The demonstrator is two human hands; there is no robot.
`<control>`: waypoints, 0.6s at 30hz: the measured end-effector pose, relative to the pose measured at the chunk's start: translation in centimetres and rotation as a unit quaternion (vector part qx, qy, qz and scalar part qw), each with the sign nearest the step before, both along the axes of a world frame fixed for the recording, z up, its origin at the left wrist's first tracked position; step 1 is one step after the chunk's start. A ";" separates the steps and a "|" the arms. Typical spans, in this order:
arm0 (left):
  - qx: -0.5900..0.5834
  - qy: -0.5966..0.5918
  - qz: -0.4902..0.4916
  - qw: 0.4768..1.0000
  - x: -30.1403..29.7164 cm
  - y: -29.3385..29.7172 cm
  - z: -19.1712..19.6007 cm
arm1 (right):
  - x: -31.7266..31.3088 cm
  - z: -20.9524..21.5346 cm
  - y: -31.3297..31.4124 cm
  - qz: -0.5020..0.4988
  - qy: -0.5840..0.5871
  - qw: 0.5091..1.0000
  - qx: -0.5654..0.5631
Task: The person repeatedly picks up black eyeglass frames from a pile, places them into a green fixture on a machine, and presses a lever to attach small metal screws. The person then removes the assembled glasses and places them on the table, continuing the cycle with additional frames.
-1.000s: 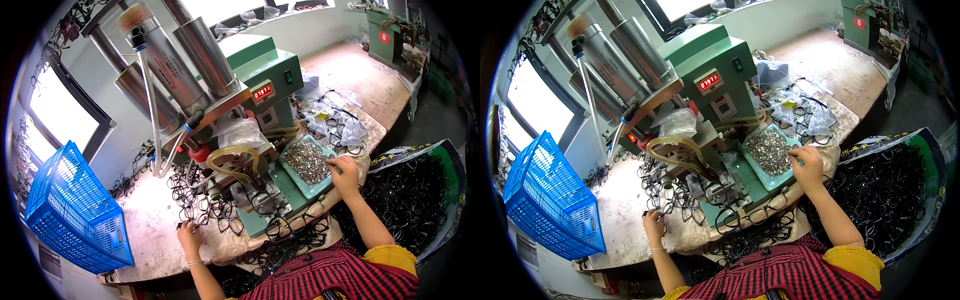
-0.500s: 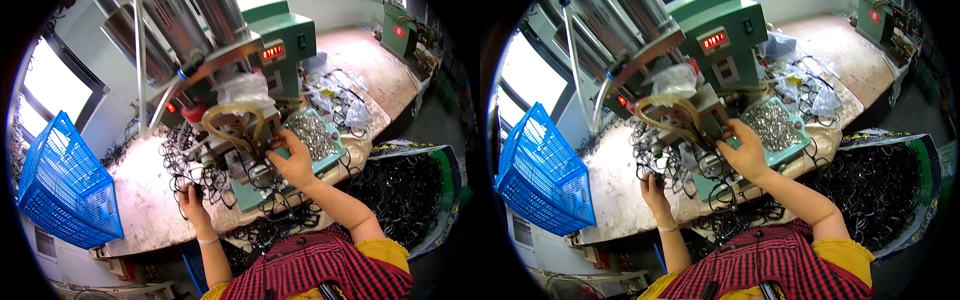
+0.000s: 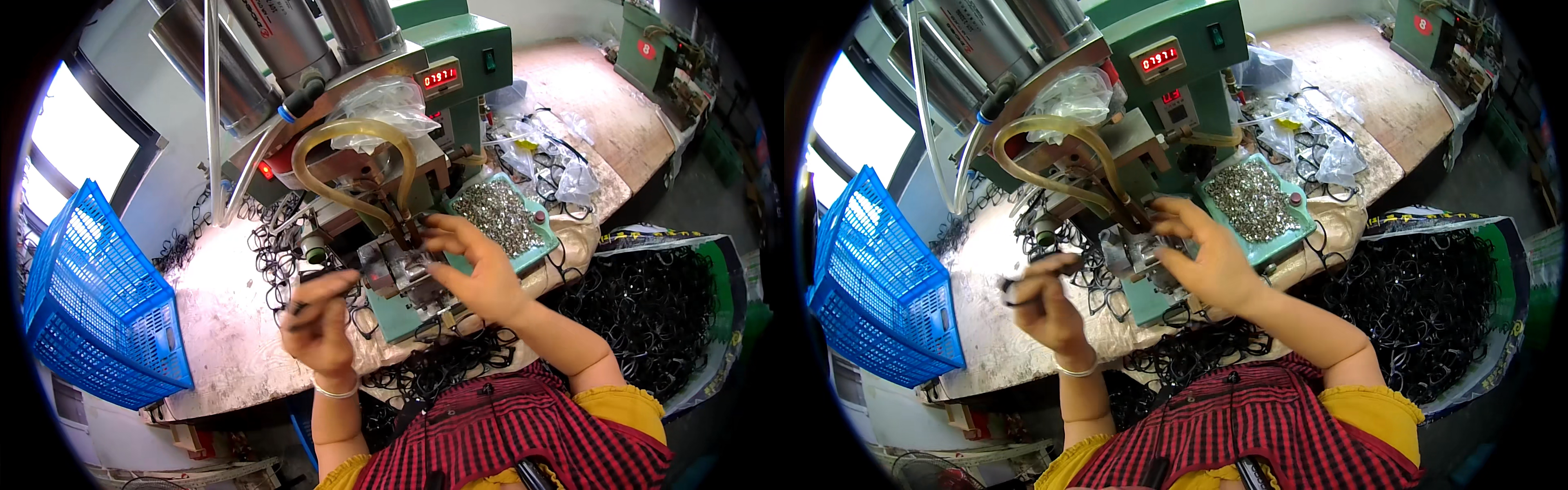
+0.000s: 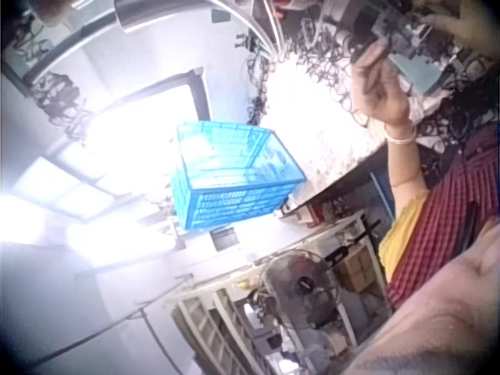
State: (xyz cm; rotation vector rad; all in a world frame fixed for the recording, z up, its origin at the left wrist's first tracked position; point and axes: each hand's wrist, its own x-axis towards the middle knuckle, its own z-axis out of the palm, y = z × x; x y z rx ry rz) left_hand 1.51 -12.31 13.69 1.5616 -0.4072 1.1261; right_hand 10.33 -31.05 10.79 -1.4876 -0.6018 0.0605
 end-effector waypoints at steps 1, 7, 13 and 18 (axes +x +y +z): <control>0.075 0.046 0.034 0.996 -0.7 0.1 -1.3 | 0.7 0.2 -0.9 0.008 -0.034 0.998 -0.043; 0.390 0.031 0.023 0.920 0.4 -2.0 -2.7 | 7.8 -9.6 -6.8 -0.276 -0.213 0.869 -0.351; 0.381 0.040 0.023 0.924 0.5 -2.0 -2.9 | 8.7 -10.4 -5.3 -0.286 -0.289 0.861 -0.304; 0.402 0.070 0.063 0.911 -0.8 -2.6 -3.1 | 11.3 -9.7 -0.7 -0.244 -0.308 0.836 -0.383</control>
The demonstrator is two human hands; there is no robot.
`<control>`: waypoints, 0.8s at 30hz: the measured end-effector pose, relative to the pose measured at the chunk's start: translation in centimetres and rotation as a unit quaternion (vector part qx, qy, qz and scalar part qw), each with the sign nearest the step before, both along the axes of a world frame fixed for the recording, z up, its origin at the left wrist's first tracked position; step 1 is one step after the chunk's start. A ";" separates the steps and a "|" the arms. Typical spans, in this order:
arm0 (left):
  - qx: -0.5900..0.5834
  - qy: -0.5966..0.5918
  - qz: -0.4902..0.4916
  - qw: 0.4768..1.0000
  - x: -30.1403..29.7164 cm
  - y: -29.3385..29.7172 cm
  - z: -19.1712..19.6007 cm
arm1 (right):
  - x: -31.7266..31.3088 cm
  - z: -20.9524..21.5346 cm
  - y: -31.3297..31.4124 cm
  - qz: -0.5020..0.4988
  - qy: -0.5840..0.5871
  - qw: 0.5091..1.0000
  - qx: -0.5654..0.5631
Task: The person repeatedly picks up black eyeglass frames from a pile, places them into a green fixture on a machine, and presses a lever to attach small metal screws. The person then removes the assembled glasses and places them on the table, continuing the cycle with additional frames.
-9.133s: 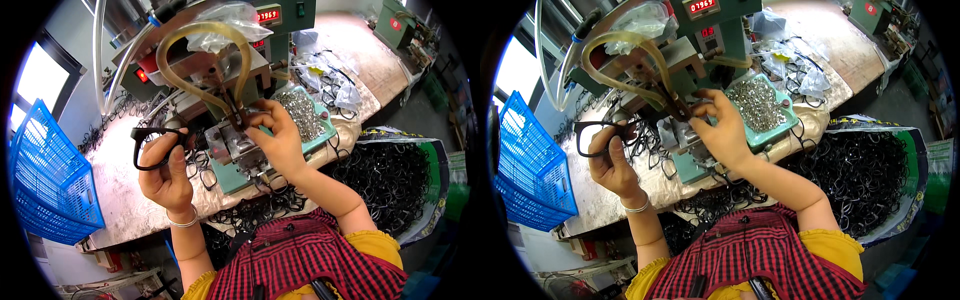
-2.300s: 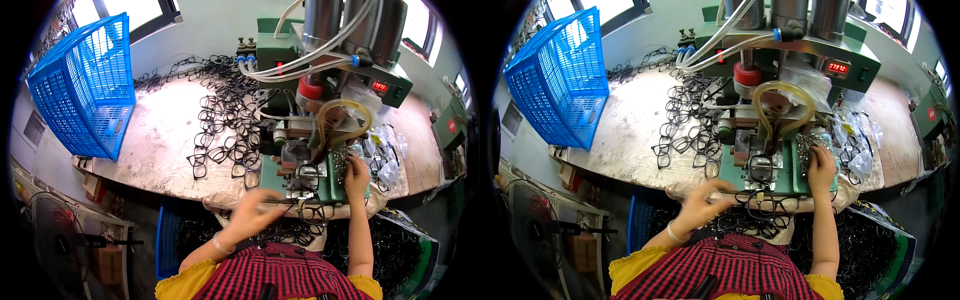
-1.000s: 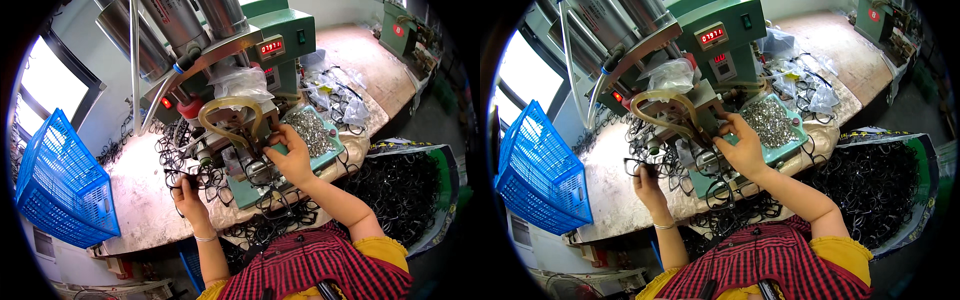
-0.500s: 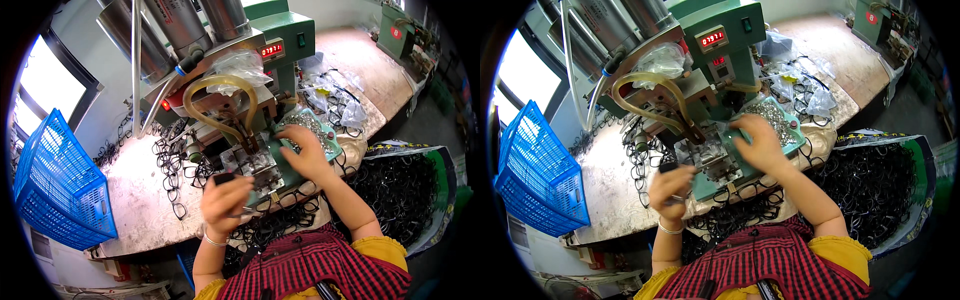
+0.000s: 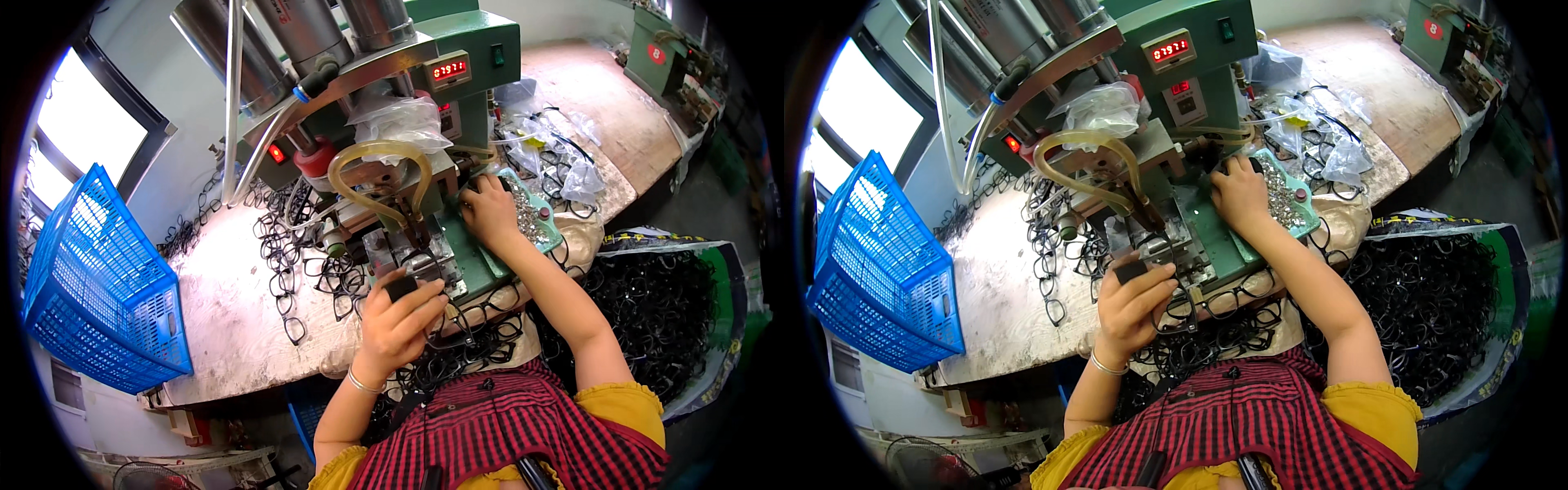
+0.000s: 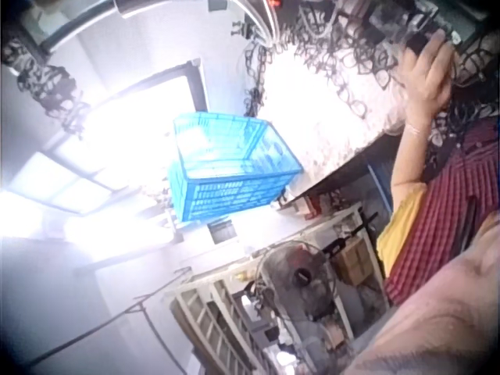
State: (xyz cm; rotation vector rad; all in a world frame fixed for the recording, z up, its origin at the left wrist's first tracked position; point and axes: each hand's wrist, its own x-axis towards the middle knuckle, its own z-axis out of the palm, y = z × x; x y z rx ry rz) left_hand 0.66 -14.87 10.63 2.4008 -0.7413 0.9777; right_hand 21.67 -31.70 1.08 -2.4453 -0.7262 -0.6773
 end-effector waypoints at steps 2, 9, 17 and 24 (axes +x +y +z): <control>0.018 -0.016 0.056 0.998 -2.3 0.6 -0.3 | -0.3 0.4 0.5 -0.017 0.044 0.997 -0.057; -0.356 -0.193 0.455 0.793 -13.0 14.0 -1.2 | -3.5 1.1 -4.8 -0.011 -0.003 0.997 0.076; 0.062 0.190 0.514 0.834 -9.6 22.0 -10.1 | -2.5 1.3 -3.6 0.032 -0.005 0.982 0.187; -0.143 0.105 0.446 0.877 -8.0 20.9 -13.5 | -5.0 -0.4 -8.3 -0.045 -0.014 0.982 0.181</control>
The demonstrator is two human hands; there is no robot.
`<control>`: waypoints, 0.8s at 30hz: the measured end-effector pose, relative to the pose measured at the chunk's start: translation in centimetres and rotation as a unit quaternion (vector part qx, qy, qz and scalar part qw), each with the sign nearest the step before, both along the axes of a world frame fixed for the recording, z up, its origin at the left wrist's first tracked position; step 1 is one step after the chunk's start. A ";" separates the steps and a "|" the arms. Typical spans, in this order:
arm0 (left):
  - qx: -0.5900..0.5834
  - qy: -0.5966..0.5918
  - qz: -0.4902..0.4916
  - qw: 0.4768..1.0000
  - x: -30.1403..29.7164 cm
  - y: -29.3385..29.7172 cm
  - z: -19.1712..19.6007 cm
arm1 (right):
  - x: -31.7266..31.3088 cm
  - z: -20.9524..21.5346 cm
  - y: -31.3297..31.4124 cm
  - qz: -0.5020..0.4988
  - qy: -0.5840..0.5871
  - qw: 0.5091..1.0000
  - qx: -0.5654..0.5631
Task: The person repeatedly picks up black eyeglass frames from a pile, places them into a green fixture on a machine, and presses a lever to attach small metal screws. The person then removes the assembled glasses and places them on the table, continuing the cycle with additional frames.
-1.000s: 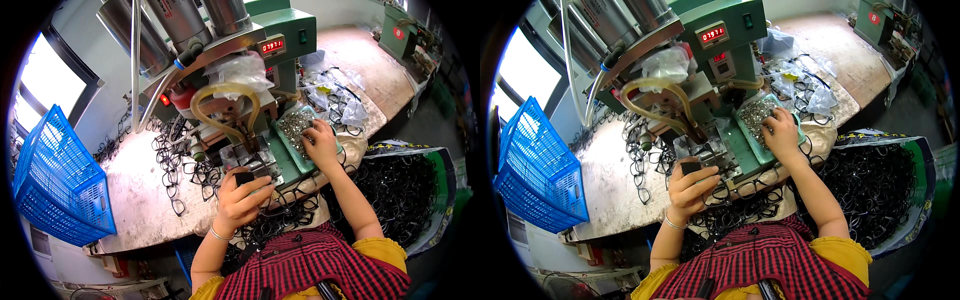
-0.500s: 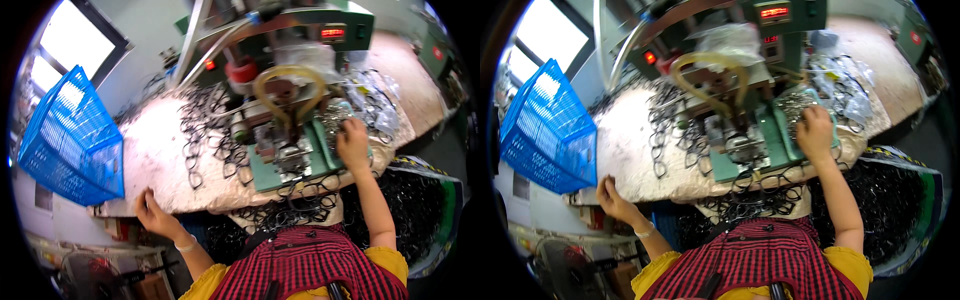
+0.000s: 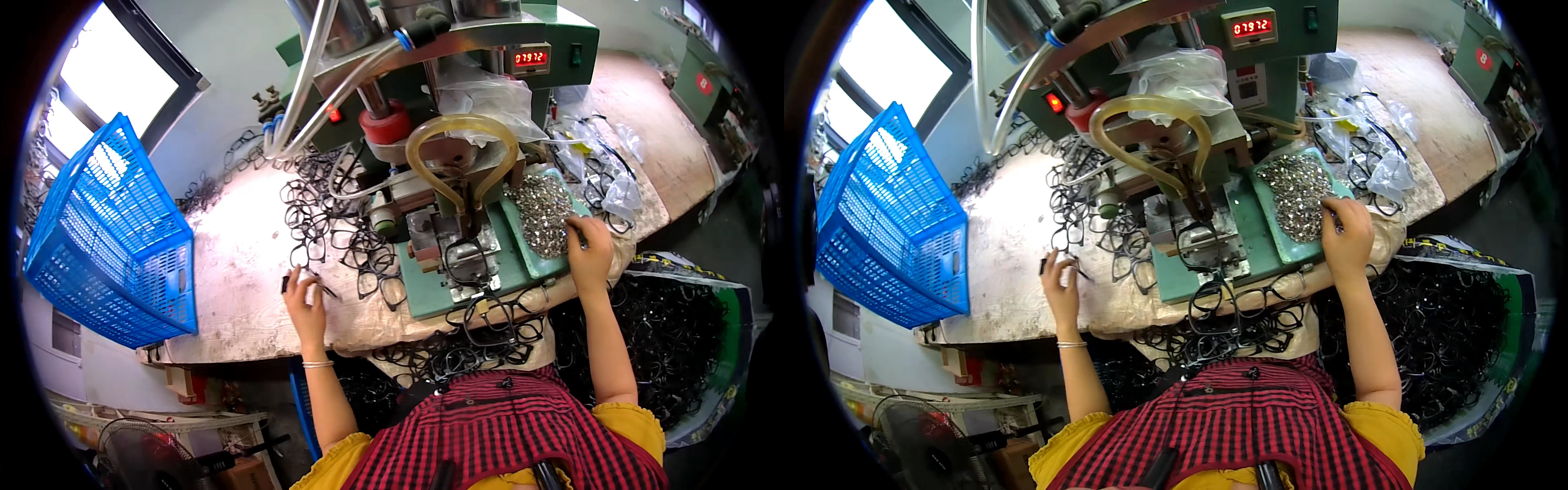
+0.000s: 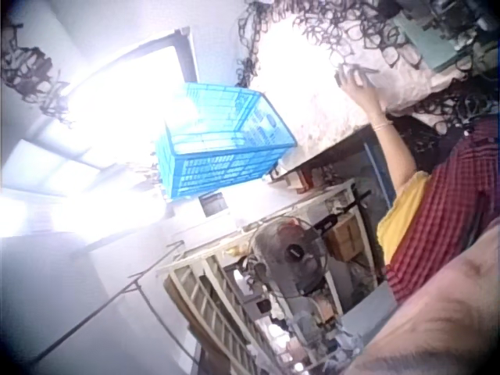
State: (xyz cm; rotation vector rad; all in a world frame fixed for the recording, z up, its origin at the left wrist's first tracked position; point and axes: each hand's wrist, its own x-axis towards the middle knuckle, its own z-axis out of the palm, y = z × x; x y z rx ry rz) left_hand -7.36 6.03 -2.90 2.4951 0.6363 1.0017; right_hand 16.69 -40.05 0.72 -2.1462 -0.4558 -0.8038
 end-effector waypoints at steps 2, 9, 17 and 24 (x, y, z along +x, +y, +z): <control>-0.089 -0.140 0.017 0.986 0.7 -1.3 0.8 | -1.1 -0.2 -1.3 -0.011 0.029 0.999 0.024; -0.357 -0.283 -0.029 0.890 4.8 -5.7 5.5 | -3.4 8.4 5.5 0.241 0.021 0.968 0.068; -0.472 -0.248 -0.126 0.836 6.7 -9.3 2.8 | -4.0 6.8 11.4 0.277 0.160 0.897 0.306; -0.231 -0.387 -0.266 0.852 6.7 -15.2 12.2 | -5.0 8.3 11.7 0.349 0.249 0.829 0.359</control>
